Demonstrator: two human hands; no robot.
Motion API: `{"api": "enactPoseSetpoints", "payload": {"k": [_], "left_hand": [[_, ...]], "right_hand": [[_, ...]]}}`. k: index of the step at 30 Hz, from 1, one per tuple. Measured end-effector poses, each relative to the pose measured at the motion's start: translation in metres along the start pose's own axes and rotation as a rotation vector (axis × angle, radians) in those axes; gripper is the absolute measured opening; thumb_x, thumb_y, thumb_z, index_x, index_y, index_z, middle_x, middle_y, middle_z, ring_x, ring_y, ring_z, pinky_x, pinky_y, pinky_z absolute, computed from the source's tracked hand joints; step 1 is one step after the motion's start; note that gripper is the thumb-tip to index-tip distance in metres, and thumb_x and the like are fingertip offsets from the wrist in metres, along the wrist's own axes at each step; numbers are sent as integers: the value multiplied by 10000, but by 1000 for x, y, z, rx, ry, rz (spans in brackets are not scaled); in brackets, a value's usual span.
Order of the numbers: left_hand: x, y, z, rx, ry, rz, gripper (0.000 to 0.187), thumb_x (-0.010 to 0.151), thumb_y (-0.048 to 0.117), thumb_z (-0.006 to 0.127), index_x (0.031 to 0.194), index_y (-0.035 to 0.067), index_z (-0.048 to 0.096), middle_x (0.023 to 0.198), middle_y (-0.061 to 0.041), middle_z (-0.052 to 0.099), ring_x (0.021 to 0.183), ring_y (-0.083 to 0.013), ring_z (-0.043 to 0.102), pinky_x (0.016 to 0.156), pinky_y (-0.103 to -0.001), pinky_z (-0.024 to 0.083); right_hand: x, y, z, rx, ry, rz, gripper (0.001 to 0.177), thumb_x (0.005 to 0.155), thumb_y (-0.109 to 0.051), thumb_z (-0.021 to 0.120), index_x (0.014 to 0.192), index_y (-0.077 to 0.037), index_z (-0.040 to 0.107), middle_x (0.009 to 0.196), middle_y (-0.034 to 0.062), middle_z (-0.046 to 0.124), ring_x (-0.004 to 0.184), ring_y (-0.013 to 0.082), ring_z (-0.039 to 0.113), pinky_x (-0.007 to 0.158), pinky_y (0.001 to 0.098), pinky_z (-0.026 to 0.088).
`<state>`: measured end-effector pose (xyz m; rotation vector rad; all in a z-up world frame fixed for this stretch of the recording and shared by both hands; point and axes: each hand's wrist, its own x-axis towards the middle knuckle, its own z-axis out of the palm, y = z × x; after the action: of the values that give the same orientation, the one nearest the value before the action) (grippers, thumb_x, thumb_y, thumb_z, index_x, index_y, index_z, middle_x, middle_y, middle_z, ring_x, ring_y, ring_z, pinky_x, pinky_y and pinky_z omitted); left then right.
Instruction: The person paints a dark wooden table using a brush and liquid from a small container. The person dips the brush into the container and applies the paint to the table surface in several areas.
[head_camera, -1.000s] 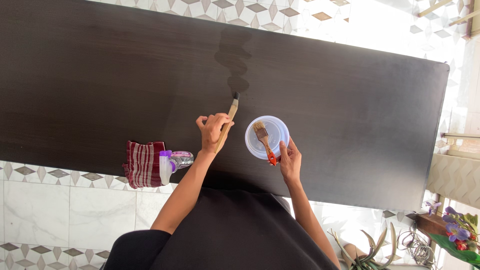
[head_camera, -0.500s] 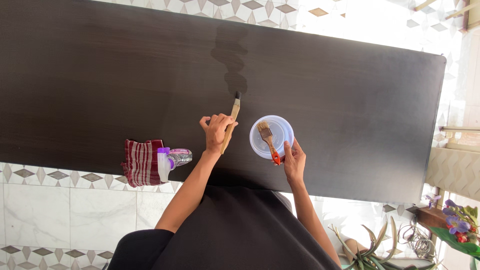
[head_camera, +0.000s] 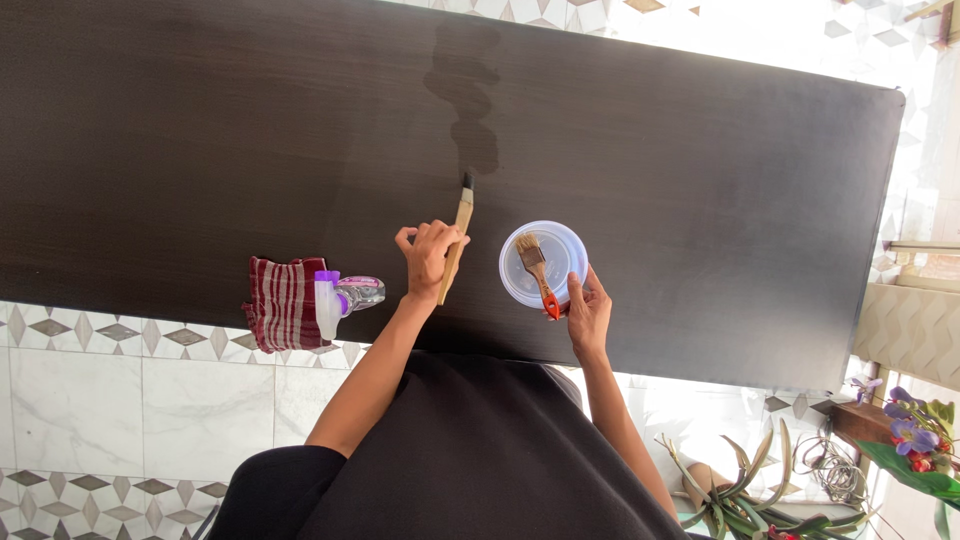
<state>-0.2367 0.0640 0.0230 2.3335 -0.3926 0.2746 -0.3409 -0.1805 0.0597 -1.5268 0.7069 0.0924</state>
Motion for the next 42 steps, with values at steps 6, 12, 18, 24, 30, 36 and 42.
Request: {"api": "enactPoseSetpoints", "payload": {"k": [6, 12, 18, 24, 30, 36, 42], "left_hand": [[10, 12, 23, -43, -23, 0, 115, 931, 154, 777, 891, 180, 673, 791, 74, 567, 822, -137, 572, 994, -437, 281], [10, -5, 16, 25, 46, -25, 137, 922, 174, 795, 917, 170, 658, 800, 67, 584, 797, -150, 563, 975, -445, 283], [-31, 5, -17, -2, -16, -46, 139, 904, 151, 790, 965, 140, 666, 801, 53, 599, 796, -146, 580, 993, -452, 288], [-4, 14, 11, 32, -21, 45, 157, 917, 161, 787, 883, 169, 634, 800, 64, 564, 848, -146, 575, 993, -450, 291], [6, -3, -2, 109, 24, 0, 195, 928, 182, 793, 862, 154, 612, 799, 60, 544, 841, -152, 554, 994, -448, 293], [-10, 4, -12, 0, -43, 28, 142, 905, 176, 789, 896, 173, 647, 810, 78, 554, 838, -138, 555, 983, -452, 280], [6, 0, 1, 49, 1, 14, 170, 914, 155, 782, 863, 151, 620, 810, 44, 546, 848, -169, 549, 987, -456, 278]], "right_hand": [[-3, 2, 2, 36, -20, -4, 541, 1035, -278, 527, 1490, 6, 457, 738, 141, 725, 533, 163, 693, 456, 286, 594], [-1, 14, 5, -36, 20, 20, 526, 1048, -273, 529, 1485, 11, 461, 753, 145, 726, 569, 154, 712, 476, 288, 628], [-4, 9, 5, 16, -1, 22, 534, 1041, -268, 525, 1493, 8, 455, 749, 160, 716, 546, 164, 690, 469, 311, 618], [-4, 7, 10, -25, 12, 14, 531, 1039, -275, 530, 1492, -6, 464, 766, 137, 730, 563, 142, 701, 483, 293, 623], [-12, 12, 11, -7, 11, 5, 528, 1048, -284, 543, 1490, -2, 490, 754, 120, 718, 563, 111, 668, 476, 257, 580], [-12, 25, 3, -37, 35, -9, 514, 1055, -269, 557, 1485, 9, 511, 753, 121, 712, 568, 103, 647, 471, 250, 552], [-15, 20, 3, 14, 18, 26, 530, 1030, -271, 544, 1486, -13, 470, 722, 132, 716, 524, 132, 680, 448, 261, 573]]}}
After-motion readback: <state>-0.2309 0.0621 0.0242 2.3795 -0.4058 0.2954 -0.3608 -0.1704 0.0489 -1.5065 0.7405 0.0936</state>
